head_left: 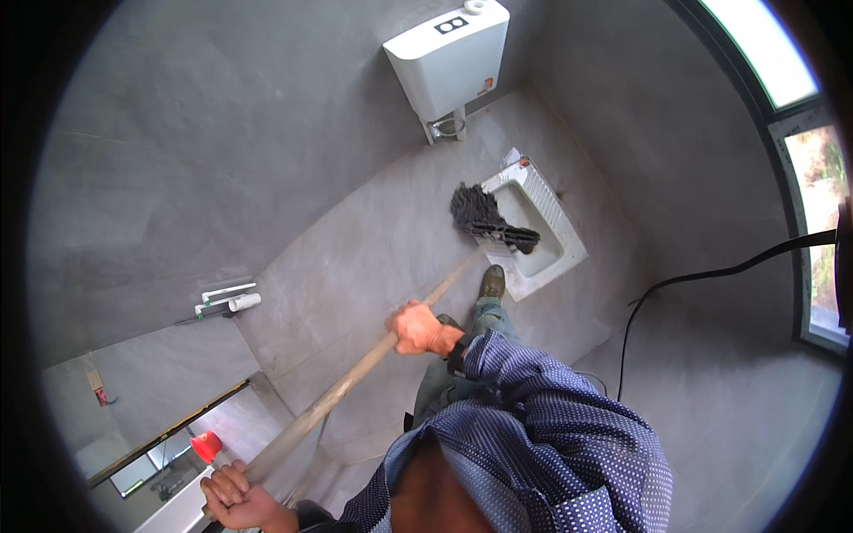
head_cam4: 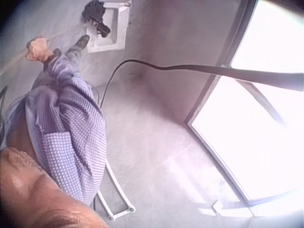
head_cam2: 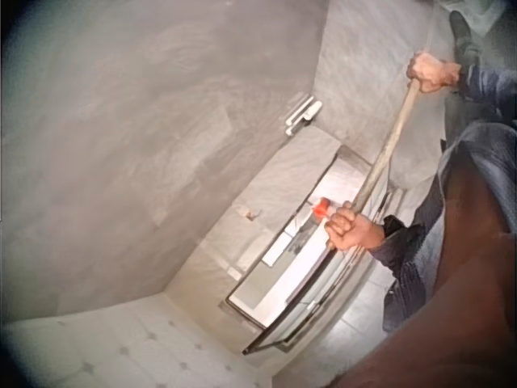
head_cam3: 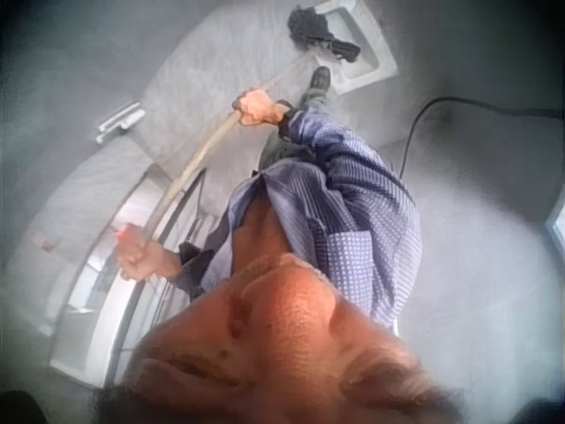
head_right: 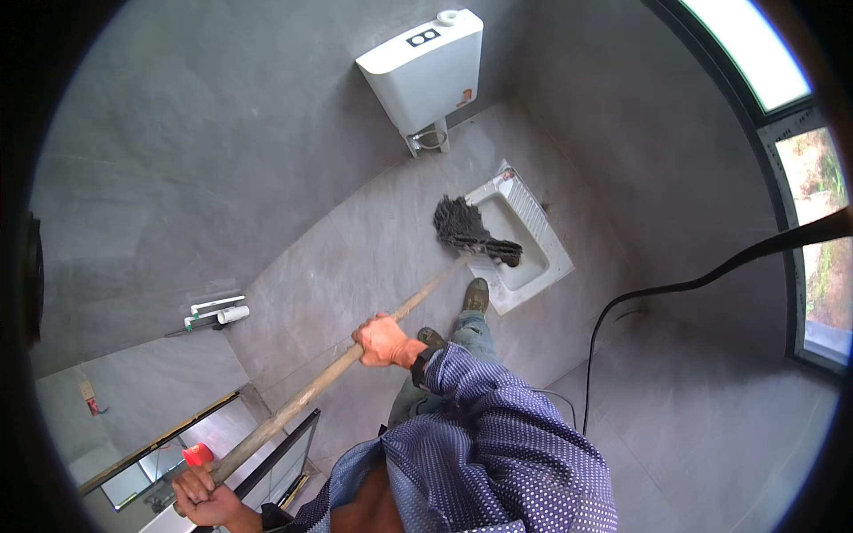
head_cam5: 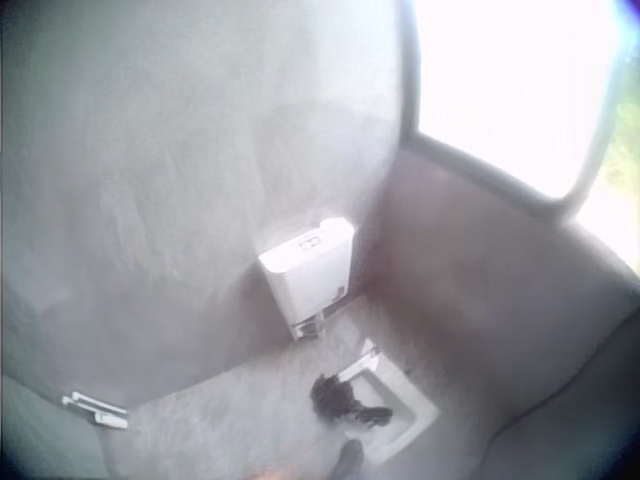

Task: The person mops a tiled floor in a bathroom and a hallway using a mop and then flushes a squat toilet.

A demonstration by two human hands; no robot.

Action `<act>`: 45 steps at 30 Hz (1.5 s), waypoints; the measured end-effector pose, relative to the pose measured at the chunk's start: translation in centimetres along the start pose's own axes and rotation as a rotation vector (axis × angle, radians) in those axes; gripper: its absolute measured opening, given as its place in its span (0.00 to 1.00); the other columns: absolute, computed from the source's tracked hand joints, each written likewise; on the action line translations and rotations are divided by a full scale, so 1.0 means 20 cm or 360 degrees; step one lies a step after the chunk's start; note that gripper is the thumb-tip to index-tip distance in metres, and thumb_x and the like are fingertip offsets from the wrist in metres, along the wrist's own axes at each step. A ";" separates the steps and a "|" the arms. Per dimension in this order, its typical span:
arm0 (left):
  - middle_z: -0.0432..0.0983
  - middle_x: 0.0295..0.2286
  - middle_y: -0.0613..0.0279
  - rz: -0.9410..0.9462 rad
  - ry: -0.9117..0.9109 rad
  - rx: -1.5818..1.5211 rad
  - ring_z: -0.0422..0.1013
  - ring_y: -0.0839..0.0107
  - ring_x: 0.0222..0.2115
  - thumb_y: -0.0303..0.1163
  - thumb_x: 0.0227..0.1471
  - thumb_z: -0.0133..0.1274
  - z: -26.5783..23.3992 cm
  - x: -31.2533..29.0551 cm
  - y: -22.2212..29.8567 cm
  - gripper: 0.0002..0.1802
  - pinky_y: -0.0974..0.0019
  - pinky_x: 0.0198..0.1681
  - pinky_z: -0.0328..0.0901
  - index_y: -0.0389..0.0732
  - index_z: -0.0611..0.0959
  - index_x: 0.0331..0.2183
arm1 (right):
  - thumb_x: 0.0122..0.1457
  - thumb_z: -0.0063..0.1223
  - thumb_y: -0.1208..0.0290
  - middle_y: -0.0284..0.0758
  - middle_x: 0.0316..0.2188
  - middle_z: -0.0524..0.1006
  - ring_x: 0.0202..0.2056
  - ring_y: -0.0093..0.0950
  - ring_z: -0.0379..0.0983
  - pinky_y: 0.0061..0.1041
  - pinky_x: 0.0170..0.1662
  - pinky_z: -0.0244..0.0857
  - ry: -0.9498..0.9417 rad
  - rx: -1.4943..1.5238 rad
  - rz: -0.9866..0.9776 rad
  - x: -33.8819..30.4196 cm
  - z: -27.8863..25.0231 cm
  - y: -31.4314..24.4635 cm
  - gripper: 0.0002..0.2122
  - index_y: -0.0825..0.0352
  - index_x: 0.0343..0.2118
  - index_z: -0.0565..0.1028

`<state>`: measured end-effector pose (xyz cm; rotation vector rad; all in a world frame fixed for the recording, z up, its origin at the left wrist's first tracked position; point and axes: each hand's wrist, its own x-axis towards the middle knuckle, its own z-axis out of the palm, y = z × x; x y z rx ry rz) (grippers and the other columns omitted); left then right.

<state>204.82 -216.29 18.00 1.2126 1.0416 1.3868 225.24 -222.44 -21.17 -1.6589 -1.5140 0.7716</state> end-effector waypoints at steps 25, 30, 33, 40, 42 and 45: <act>0.65 0.19 0.62 -0.0693 -0.0677 -0.0486 0.63 0.64 0.23 0.30 0.52 0.46 0.33 0.05 -1.04 0.08 0.42 0.51 0.65 0.45 0.68 0.22 | 0.39 0.62 0.62 0.35 0.30 0.76 0.38 0.38 0.71 0.38 0.45 0.60 0.0217 -0.0546 0.0690 -0.34 -0.70 0.72 0.11 0.60 0.25 0.74; 0.68 0.21 0.60 -0.0654 -0.0874 -0.0193 0.69 0.60 0.30 0.31 0.56 0.47 0.62 -0.25 -1.11 0.10 0.44 0.52 0.64 0.42 0.69 0.24 | 0.44 0.62 0.63 0.37 0.33 0.75 0.45 0.39 0.71 0.40 0.54 0.59 0.0212 -0.0378 0.0914 -0.49 -0.57 0.90 0.11 0.61 0.29 0.77; 0.68 0.21 0.59 -0.0619 -0.0930 -0.0145 0.69 0.60 0.30 0.32 0.58 0.47 0.62 -0.26 -1.07 0.11 0.45 0.52 0.64 0.41 0.69 0.24 | 0.44 0.62 0.65 0.37 0.33 0.75 0.46 0.39 0.71 0.40 0.54 0.59 0.0206 -0.0341 0.0899 -0.49 -0.60 0.91 0.10 0.60 0.30 0.77; 0.65 0.18 0.60 -0.0606 -0.0963 -0.0065 0.68 0.61 0.26 0.30 0.57 0.48 0.59 -0.24 -0.90 0.12 0.44 0.51 0.63 0.42 0.68 0.22 | 0.45 0.60 0.69 0.38 0.34 0.73 0.46 0.42 0.69 0.41 0.51 0.61 0.0236 -0.0276 0.1064 -0.70 -0.53 1.21 0.10 0.62 0.32 0.75; 0.65 0.18 0.60 -0.0640 -0.0856 -0.0017 0.67 0.61 0.25 0.30 0.57 0.48 0.56 -0.22 -0.84 0.14 0.43 0.50 0.63 0.42 0.67 0.21 | 0.46 0.60 0.68 0.39 0.34 0.73 0.46 0.42 0.69 0.41 0.50 0.61 0.0255 -0.0279 0.1024 -0.71 -0.51 1.20 0.10 0.62 0.32 0.75; 0.65 0.17 0.62 -0.0629 -0.0657 0.0397 0.64 0.65 0.21 0.28 0.53 0.49 0.50 -0.16 -0.75 0.14 0.59 0.35 0.67 0.44 0.67 0.17 | 0.46 0.60 0.64 0.39 0.35 0.73 0.45 0.43 0.69 0.41 0.51 0.61 0.0227 -0.0259 0.1037 -0.71 -0.42 1.13 0.11 0.61 0.31 0.75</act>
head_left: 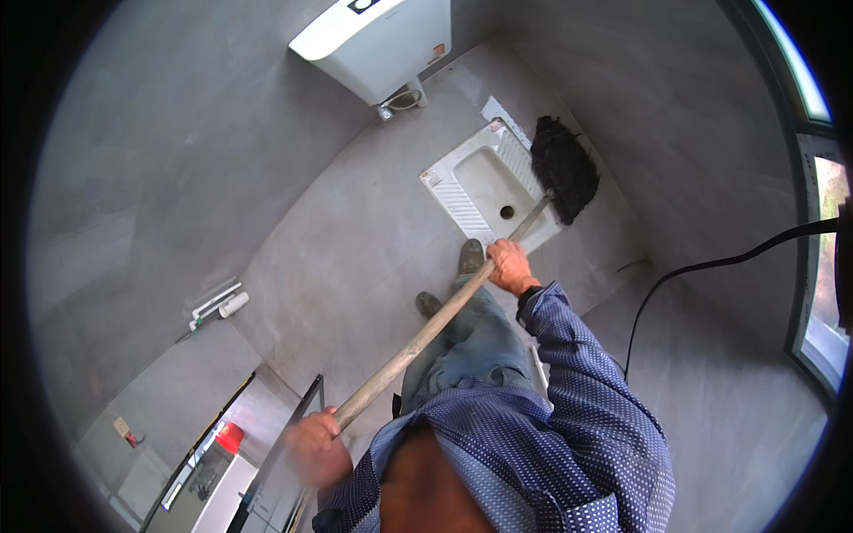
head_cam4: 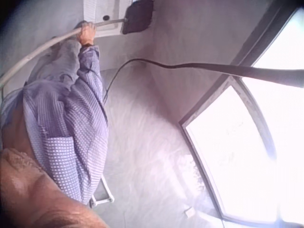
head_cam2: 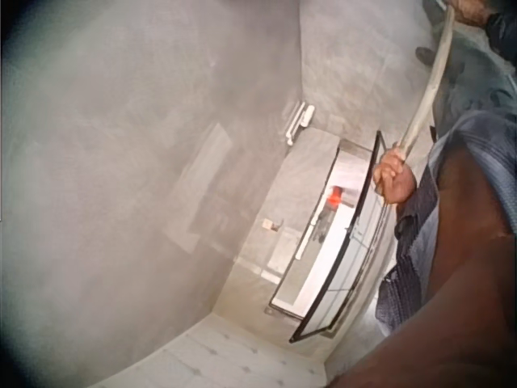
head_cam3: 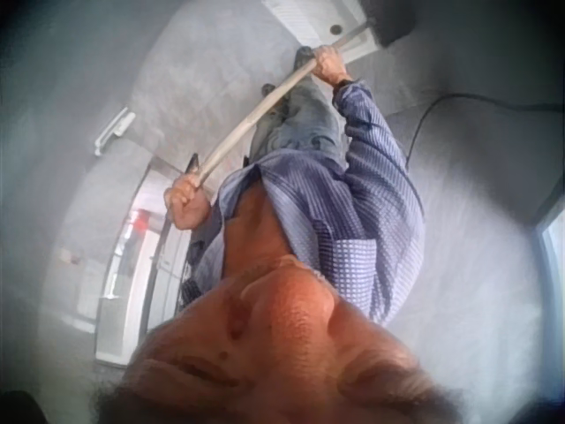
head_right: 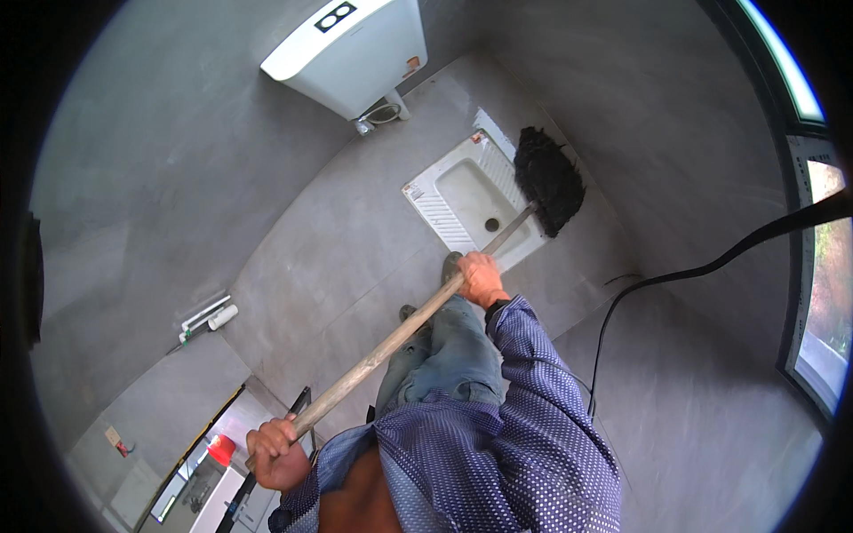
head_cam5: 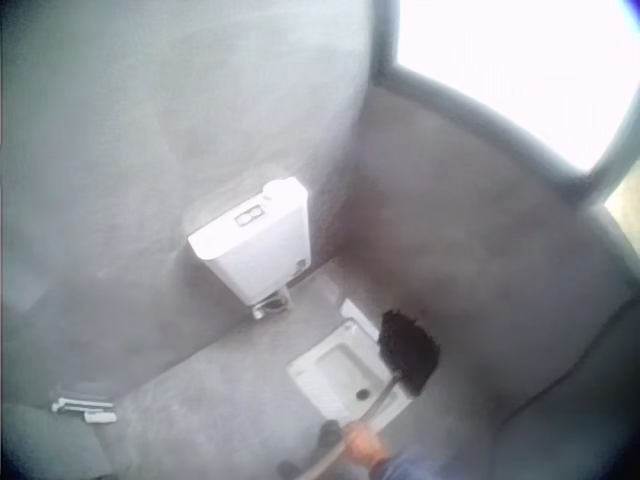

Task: The person mops a tiled floor in a bathroom and a hallway using a mop and then flushes a squat toilet.

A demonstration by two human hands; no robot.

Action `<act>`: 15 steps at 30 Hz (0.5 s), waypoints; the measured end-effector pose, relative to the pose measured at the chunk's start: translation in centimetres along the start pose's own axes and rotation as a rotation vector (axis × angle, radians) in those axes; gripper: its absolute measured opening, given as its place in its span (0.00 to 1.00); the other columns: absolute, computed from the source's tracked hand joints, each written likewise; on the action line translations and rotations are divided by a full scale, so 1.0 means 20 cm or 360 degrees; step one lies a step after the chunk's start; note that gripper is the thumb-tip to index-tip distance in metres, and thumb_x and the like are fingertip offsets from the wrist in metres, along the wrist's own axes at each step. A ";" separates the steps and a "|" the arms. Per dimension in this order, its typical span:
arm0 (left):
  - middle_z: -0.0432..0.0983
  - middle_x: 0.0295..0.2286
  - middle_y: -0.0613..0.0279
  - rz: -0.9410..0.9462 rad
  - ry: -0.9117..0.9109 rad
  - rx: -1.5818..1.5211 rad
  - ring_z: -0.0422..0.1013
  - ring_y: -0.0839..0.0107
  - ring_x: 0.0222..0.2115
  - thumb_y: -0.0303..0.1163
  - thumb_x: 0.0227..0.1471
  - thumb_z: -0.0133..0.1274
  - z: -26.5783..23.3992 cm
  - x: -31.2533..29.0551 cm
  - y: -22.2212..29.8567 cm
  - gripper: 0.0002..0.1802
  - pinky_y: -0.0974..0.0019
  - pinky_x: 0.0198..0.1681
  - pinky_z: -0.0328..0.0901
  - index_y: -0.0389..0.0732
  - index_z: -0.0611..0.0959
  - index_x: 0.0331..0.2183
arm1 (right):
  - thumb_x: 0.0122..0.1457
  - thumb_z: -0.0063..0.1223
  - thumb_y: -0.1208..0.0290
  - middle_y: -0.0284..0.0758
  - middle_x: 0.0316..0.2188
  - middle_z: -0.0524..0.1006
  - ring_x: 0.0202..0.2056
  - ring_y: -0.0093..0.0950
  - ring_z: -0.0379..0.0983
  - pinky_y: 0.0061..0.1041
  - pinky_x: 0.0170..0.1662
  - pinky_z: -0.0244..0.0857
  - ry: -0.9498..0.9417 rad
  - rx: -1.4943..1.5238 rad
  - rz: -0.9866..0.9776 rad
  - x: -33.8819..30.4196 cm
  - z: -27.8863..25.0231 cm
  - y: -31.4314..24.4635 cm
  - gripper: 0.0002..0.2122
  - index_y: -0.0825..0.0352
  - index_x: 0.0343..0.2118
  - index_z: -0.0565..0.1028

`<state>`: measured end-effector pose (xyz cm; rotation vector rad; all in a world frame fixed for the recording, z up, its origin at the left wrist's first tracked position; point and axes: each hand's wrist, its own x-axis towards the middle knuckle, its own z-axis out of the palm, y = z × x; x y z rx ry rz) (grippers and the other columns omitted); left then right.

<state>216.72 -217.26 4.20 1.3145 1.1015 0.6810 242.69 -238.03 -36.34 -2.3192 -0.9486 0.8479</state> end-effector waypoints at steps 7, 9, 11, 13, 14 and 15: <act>0.59 0.16 0.66 0.0094 -0.0154 0.0043 0.60 0.68 0.21 0.36 0.64 0.40 -0.06 0.07 0.24 0.18 0.55 0.42 0.60 0.47 0.63 0.21 | 0.50 0.63 0.53 0.36 0.32 0.76 0.43 0.40 0.71 0.40 0.50 0.61 0.0014 0.0117 -0.0047 -0.19 0.20 -0.21 0.14 0.59 0.28 0.77; 0.59 0.15 0.67 0.0066 -0.0117 -0.0325 0.58 0.70 0.20 0.37 0.66 0.37 -0.12 0.10 0.27 0.19 0.58 0.36 0.58 0.47 0.63 0.21 | 0.52 0.60 0.50 0.36 0.32 0.77 0.42 0.40 0.72 0.39 0.49 0.62 -0.0021 0.0174 -0.0064 -0.24 0.21 -0.30 0.16 0.59 0.26 0.77; 0.58 0.14 0.68 0.0051 0.0112 -0.0436 0.57 0.71 0.18 0.37 0.68 0.33 -0.18 0.14 0.29 0.20 0.61 0.33 0.56 0.48 0.63 0.21 | 0.53 0.58 0.48 0.35 0.31 0.77 0.42 0.39 0.72 0.39 0.48 0.62 -0.0145 0.0107 -0.0037 -0.30 0.22 -0.40 0.17 0.59 0.25 0.77; 0.58 0.14 0.69 0.0123 -0.0034 -0.0369 0.57 0.71 0.18 0.37 0.68 0.33 -0.28 0.17 0.32 0.20 0.61 0.33 0.56 0.48 0.63 0.22 | 0.52 0.57 0.50 0.34 0.32 0.78 0.42 0.38 0.72 0.38 0.48 0.62 -0.0294 0.0070 -0.0024 -0.34 0.20 -0.48 0.15 0.59 0.26 0.78; 0.55 0.13 0.70 0.0202 -0.0031 -0.0306 0.53 0.73 0.15 0.36 0.66 0.35 -0.30 0.17 0.33 0.18 0.61 0.31 0.58 0.49 0.62 0.21 | 0.51 0.57 0.53 0.34 0.33 0.78 0.42 0.37 0.72 0.37 0.48 0.62 -0.0386 0.0050 -0.0043 -0.35 0.19 -0.51 0.13 0.58 0.28 0.79; 0.59 0.13 0.69 0.0256 -0.0050 -0.0270 0.57 0.72 0.15 0.36 0.66 0.36 -0.34 0.17 0.33 0.18 0.61 0.32 0.61 0.49 0.63 0.21 | 0.49 0.56 0.56 0.33 0.33 0.78 0.43 0.36 0.72 0.36 0.48 0.61 -0.0483 0.0029 -0.0063 -0.36 0.20 -0.54 0.11 0.58 0.29 0.80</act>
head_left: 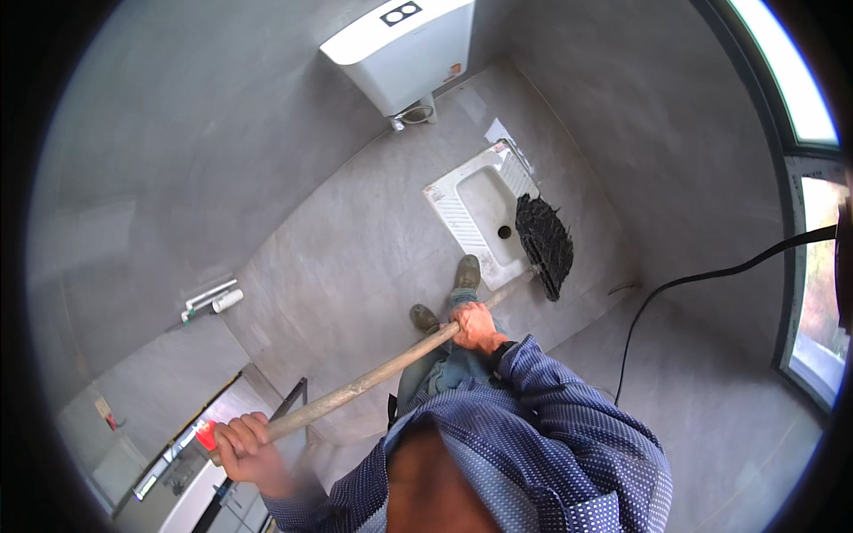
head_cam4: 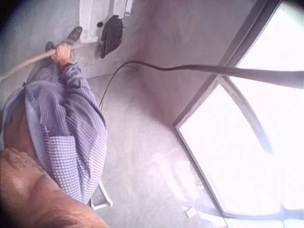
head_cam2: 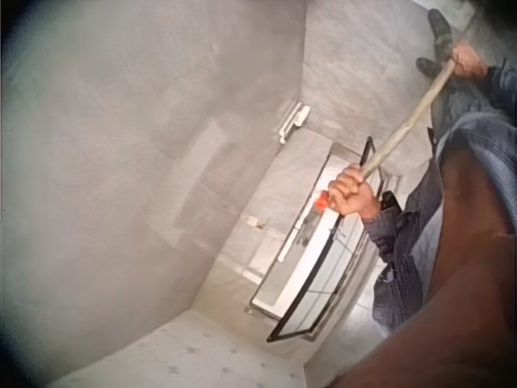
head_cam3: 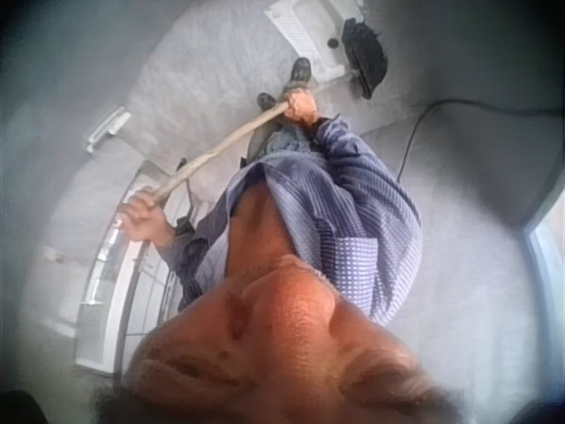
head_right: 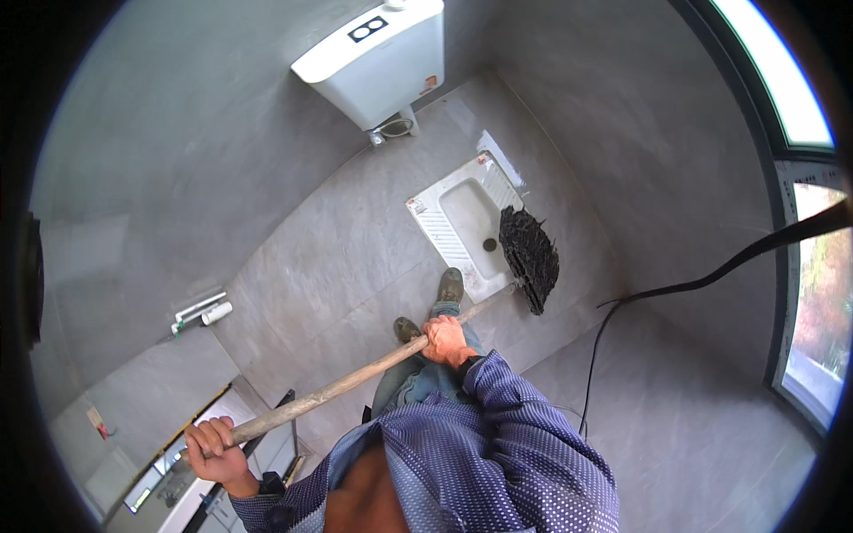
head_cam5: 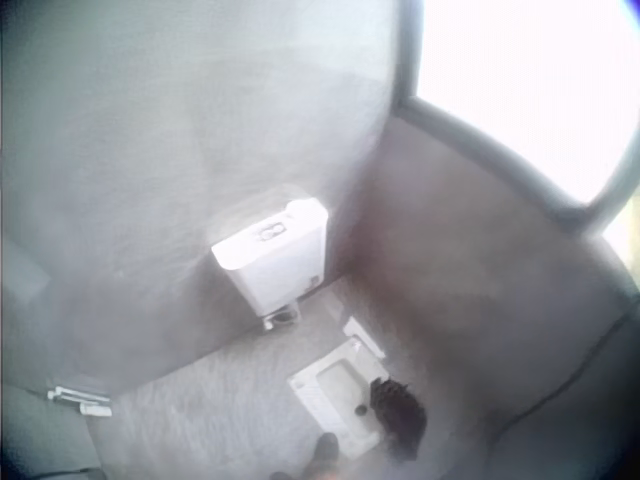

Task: The person mops a tiled floor in a bathroom and a hallway using a mop and then flushes a squat toilet.

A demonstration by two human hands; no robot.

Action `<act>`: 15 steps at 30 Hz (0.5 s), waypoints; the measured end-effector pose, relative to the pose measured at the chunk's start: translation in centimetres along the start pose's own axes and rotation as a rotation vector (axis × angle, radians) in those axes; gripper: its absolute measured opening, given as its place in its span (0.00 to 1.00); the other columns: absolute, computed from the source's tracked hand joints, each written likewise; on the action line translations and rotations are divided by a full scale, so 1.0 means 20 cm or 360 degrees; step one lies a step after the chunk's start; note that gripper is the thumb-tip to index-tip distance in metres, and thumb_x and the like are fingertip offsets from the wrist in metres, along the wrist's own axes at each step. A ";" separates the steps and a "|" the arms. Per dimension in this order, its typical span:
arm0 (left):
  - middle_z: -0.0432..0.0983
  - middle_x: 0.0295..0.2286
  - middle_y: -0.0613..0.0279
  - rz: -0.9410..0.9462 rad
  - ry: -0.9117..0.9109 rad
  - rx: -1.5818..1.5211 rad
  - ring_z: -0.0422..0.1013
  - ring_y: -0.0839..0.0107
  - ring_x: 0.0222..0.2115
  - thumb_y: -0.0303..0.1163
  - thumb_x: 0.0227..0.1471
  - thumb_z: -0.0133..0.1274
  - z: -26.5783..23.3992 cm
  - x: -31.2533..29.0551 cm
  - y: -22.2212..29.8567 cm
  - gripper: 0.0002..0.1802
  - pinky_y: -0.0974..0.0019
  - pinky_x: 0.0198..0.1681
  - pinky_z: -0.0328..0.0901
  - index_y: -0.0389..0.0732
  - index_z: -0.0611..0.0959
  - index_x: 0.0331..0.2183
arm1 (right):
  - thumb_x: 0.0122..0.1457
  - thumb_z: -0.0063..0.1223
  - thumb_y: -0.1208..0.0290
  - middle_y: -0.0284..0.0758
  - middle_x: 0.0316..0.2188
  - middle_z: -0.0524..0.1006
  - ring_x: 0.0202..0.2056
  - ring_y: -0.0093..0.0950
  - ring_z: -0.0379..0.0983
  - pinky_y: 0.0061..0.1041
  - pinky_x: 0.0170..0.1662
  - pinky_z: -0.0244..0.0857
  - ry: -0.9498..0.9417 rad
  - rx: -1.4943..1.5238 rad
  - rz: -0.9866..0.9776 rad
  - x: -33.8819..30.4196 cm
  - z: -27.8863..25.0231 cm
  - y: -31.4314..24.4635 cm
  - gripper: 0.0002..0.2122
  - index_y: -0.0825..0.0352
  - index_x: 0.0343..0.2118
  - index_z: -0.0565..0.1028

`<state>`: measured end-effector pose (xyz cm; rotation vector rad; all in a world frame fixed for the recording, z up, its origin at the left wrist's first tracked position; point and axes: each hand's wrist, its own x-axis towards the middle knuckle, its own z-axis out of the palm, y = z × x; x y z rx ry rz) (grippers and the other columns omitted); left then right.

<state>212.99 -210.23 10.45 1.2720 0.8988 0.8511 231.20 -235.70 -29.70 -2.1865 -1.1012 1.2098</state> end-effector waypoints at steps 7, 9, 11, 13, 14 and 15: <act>0.61 0.13 0.70 0.0279 -0.0180 -0.0147 0.59 0.72 0.14 0.41 0.66 0.41 -0.38 -0.02 0.11 0.19 0.61 0.27 0.60 0.48 0.64 0.22 | 0.53 0.57 0.48 0.35 0.28 0.80 0.40 0.37 0.75 0.38 0.45 0.64 -0.0083 -0.0101 -0.0166 -0.10 0.02 -0.23 0.16 0.57 0.24 0.80; 0.61 0.13 0.71 0.0358 -0.0122 -0.0220 0.59 0.74 0.15 0.41 0.67 0.41 -0.57 -0.09 0.17 0.19 0.64 0.25 0.58 0.48 0.64 0.23 | 0.51 0.58 0.53 0.37 0.29 0.81 0.38 0.40 0.77 0.41 0.44 0.65 -0.0145 -0.0193 -0.0235 -0.13 -0.02 -0.40 0.12 0.57 0.24 0.80; 0.60 0.13 0.72 0.0440 0.0024 -0.0243 0.57 0.75 0.14 0.41 0.67 0.41 -0.78 -0.20 0.27 0.18 0.66 0.24 0.57 0.48 0.65 0.23 | 0.46 0.56 0.59 0.38 0.29 0.81 0.38 0.40 0.77 0.40 0.45 0.66 -0.0280 -0.0216 -0.0280 -0.19 -0.07 -0.62 0.08 0.57 0.25 0.80; 0.61 0.14 0.72 0.0537 0.0116 -0.0288 0.57 0.76 0.14 0.41 0.67 0.40 -1.01 -0.35 0.33 0.18 0.66 0.23 0.56 0.48 0.66 0.24 | 0.44 0.54 0.62 0.40 0.27 0.81 0.34 0.41 0.79 0.40 0.41 0.68 -0.0293 -0.0264 -0.0449 -0.22 -0.01 -0.74 0.07 0.58 0.24 0.79; 0.61 0.14 0.73 0.0573 0.0136 -0.0268 0.57 0.77 0.14 0.41 0.68 0.39 -1.14 -0.44 0.38 0.18 0.67 0.22 0.55 0.48 0.66 0.24 | 0.44 0.54 0.62 0.40 0.27 0.81 0.33 0.41 0.79 0.40 0.40 0.68 -0.0353 -0.0294 -0.0474 -0.25 0.01 -0.85 0.07 0.58 0.24 0.79; 0.62 0.14 0.73 0.0597 0.0221 -0.0272 0.56 0.77 0.14 0.41 0.68 0.39 -1.26 -0.54 0.41 0.18 0.67 0.21 0.55 0.48 0.66 0.24 | 0.44 0.55 0.62 0.40 0.26 0.81 0.33 0.41 0.79 0.40 0.40 0.69 -0.0418 -0.0326 -0.0496 -0.29 0.01 -0.96 0.07 0.58 0.23 0.79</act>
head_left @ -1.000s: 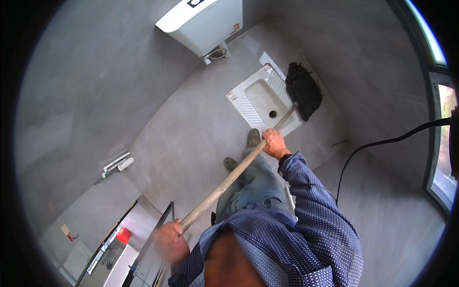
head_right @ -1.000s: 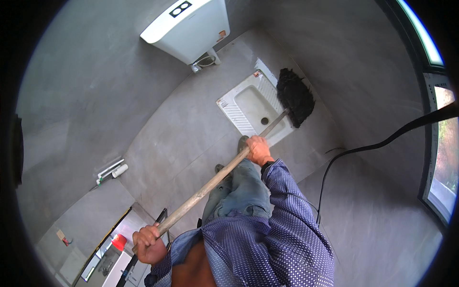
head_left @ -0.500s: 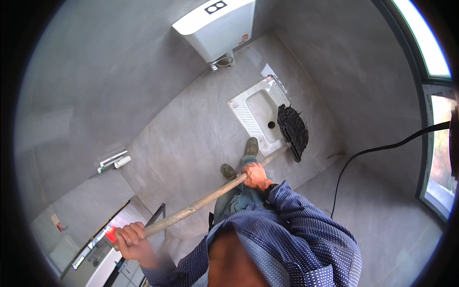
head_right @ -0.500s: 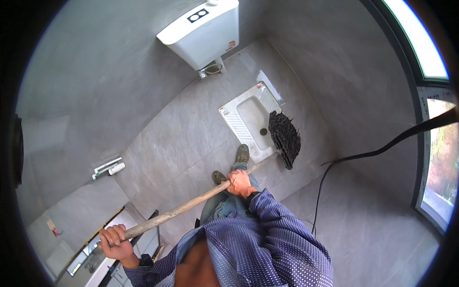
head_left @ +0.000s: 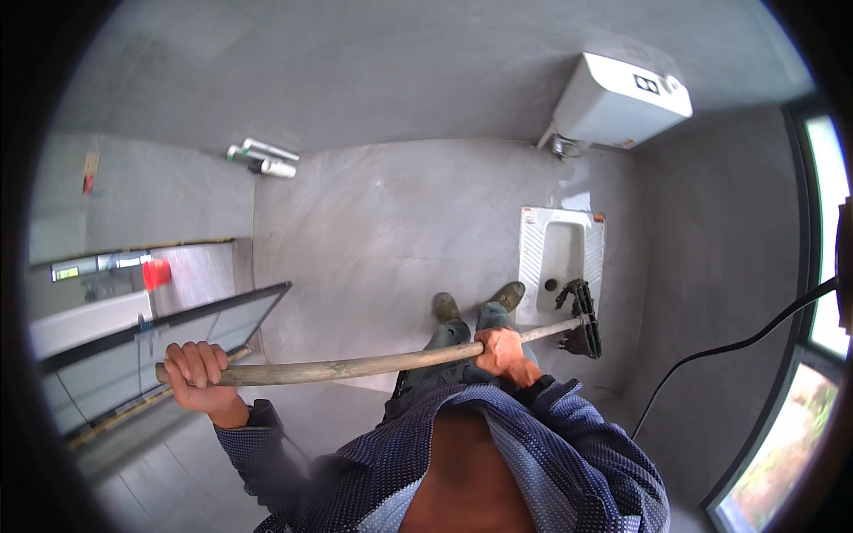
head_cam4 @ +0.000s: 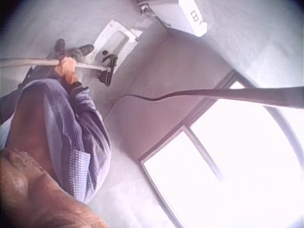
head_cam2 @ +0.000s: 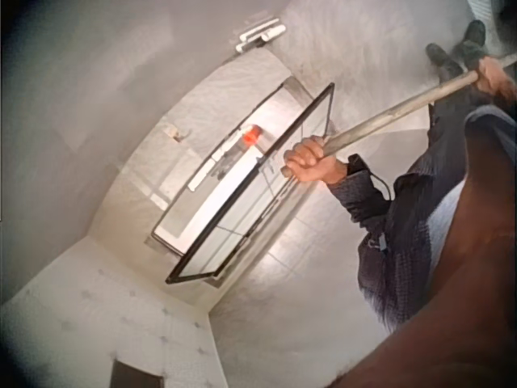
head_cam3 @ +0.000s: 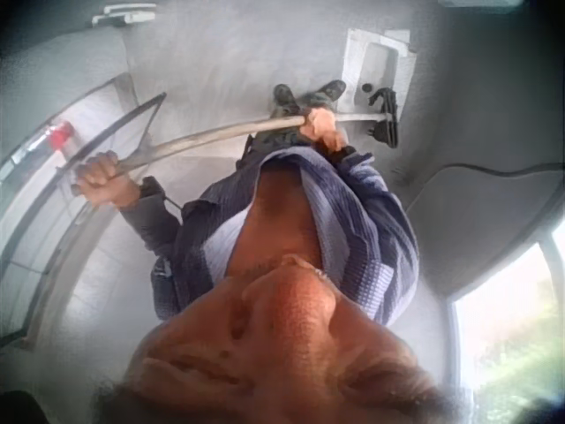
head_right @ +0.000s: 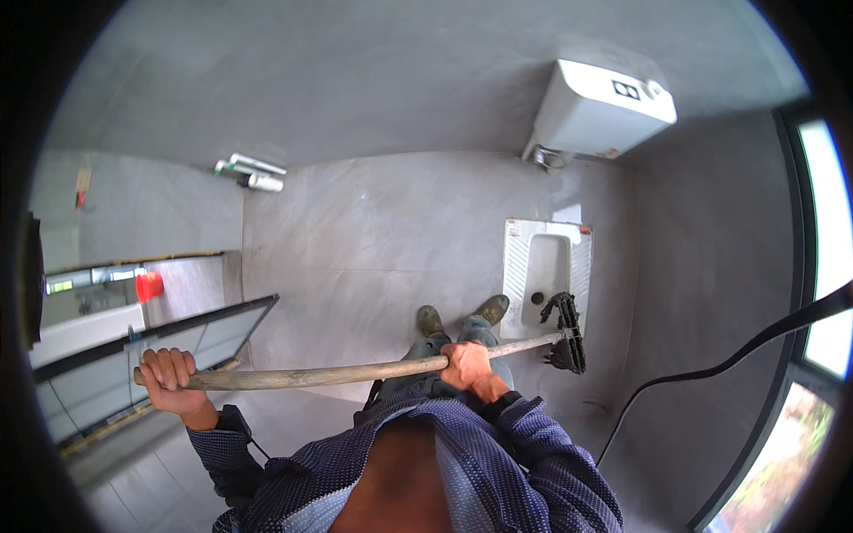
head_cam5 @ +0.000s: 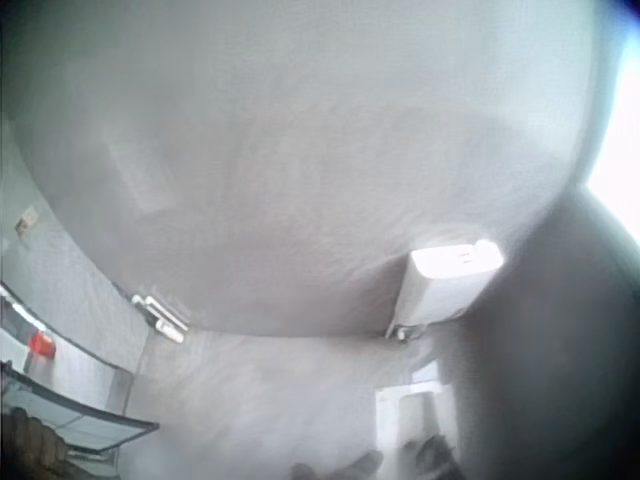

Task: The person mops a tiled floor in a bathroom and a hallway using a mop and then flushes a squat toilet.

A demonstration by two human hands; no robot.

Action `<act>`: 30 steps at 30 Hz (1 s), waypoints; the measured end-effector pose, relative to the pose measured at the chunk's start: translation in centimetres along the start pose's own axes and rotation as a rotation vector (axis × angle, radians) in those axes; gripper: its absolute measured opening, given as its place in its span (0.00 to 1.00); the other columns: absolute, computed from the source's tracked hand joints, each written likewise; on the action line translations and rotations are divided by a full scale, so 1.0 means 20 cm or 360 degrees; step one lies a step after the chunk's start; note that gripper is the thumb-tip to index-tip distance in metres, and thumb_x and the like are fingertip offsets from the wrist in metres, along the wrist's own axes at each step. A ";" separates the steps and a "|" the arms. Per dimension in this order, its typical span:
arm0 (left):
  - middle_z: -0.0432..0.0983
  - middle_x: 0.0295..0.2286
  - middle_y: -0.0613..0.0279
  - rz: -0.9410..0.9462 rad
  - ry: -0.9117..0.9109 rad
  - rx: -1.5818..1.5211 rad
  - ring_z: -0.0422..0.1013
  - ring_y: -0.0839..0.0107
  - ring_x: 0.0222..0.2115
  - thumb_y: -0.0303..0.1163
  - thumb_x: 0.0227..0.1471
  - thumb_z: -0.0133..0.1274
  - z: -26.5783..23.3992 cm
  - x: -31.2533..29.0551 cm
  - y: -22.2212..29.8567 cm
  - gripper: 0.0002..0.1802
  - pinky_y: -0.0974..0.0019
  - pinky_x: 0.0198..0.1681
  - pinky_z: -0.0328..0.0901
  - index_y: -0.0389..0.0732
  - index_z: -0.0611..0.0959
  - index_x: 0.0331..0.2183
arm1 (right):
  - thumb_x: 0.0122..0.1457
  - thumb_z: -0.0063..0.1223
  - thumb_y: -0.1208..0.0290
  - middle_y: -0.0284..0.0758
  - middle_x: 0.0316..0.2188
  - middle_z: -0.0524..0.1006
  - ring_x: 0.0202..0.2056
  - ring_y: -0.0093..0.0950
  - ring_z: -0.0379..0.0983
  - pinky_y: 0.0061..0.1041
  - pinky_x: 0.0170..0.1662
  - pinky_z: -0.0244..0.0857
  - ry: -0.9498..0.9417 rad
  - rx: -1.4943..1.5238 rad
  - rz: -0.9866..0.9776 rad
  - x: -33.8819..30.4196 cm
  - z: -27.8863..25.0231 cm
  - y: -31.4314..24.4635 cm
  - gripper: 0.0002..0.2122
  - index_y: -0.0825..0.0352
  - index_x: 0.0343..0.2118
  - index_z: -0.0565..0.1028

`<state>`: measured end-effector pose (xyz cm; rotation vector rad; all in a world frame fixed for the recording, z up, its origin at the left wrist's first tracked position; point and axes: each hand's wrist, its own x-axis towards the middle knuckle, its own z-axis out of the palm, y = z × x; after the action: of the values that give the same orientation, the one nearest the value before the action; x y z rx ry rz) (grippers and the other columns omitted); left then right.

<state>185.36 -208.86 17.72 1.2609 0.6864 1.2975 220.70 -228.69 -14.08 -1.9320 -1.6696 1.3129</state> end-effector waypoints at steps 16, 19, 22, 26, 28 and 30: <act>0.55 0.18 0.72 0.0909 0.1067 0.0208 0.52 0.78 0.19 0.35 0.68 0.40 -0.73 -1.74 1.25 0.16 0.68 0.27 0.52 0.46 0.62 0.25 | 0.45 0.59 0.62 0.36 0.20 0.78 0.26 0.43 0.77 0.44 0.31 0.70 -0.0976 -0.0718 -0.1339 0.40 0.63 -1.57 0.05 0.56 0.23 0.79; 0.54 0.17 0.72 0.1021 0.1188 0.0345 0.52 0.78 0.19 0.34 0.67 0.41 -0.61 -1.84 1.25 0.17 0.69 0.28 0.51 0.47 0.61 0.24 | 0.43 0.58 0.64 0.37 0.21 0.79 0.27 0.43 0.78 0.45 0.32 0.70 -0.1000 -0.0791 -0.1513 0.58 0.66 -1.79 0.05 0.56 0.24 0.80; 0.52 0.17 0.73 0.1075 0.1264 0.0466 0.50 0.78 0.19 0.33 0.67 0.43 -0.49 -1.77 1.16 0.17 0.69 0.28 0.50 0.48 0.61 0.24 | 0.44 0.55 0.64 0.38 0.23 0.80 0.30 0.42 0.79 0.43 0.37 0.70 -0.1021 -0.0954 -0.1655 0.83 0.66 -2.00 0.06 0.58 0.25 0.80; 0.52 0.16 0.73 0.1050 0.1757 0.0502 0.49 0.78 0.19 0.36 0.66 0.44 -0.32 -1.50 0.85 0.16 0.68 0.27 0.49 0.48 0.63 0.25 | 0.43 0.56 0.66 0.36 0.23 0.79 0.31 0.41 0.78 0.40 0.42 0.67 -0.0868 -0.0930 -0.1814 1.27 0.70 -2.06 0.05 0.58 0.24 0.79; 0.53 0.16 0.73 0.0959 0.1923 0.0535 0.50 0.77 0.18 0.38 0.66 0.46 -0.26 -1.31 0.60 0.16 0.69 0.28 0.51 0.47 0.66 0.25 | 0.43 0.57 0.67 0.35 0.25 0.79 0.35 0.39 0.76 0.38 0.44 0.65 -0.0769 -0.0894 -0.1828 1.50 0.72 -1.99 0.04 0.58 0.24 0.79; 0.54 0.17 0.72 0.0801 0.1936 0.0540 0.53 0.75 0.20 0.37 0.66 0.46 -0.26 -1.09 0.35 0.15 0.65 0.33 0.57 0.47 0.65 0.25 | 0.43 0.57 0.68 0.35 0.26 0.78 0.36 0.39 0.75 0.39 0.44 0.65 -0.0673 -0.0796 -0.1830 1.71 0.75 -1.89 0.03 0.58 0.23 0.78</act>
<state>173.67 -229.16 17.21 0.7965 1.5335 2.4682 182.32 -191.99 -11.21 -0.4812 -2.8177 0.8452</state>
